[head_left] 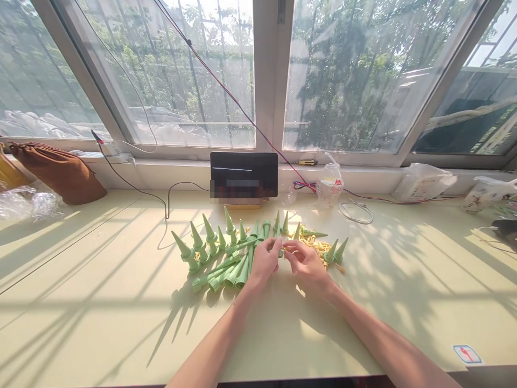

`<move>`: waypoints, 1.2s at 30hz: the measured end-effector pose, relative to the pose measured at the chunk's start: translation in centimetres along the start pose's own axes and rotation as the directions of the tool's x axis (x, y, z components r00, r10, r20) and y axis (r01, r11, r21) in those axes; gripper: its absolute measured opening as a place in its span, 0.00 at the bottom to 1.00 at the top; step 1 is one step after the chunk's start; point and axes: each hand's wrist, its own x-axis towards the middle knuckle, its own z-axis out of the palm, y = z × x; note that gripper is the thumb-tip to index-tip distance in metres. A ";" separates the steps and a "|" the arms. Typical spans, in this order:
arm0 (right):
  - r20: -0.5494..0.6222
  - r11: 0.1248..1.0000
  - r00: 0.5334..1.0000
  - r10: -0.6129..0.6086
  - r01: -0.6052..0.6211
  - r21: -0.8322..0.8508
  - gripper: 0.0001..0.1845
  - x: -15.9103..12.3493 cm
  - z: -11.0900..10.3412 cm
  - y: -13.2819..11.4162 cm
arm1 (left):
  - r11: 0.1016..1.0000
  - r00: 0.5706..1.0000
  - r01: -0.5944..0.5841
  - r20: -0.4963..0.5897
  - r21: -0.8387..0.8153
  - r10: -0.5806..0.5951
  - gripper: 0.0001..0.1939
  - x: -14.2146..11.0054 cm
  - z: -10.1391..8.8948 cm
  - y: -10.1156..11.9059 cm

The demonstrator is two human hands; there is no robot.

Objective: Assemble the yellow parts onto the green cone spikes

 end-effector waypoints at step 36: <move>-0.110 0.958 0.962 -0.249 0.228 -0.172 0.08 0.3 -0.4 0.9 | 0.985 0.993 0.083 0.100 -0.151 -0.069 0.24 0.1 0.0 0.6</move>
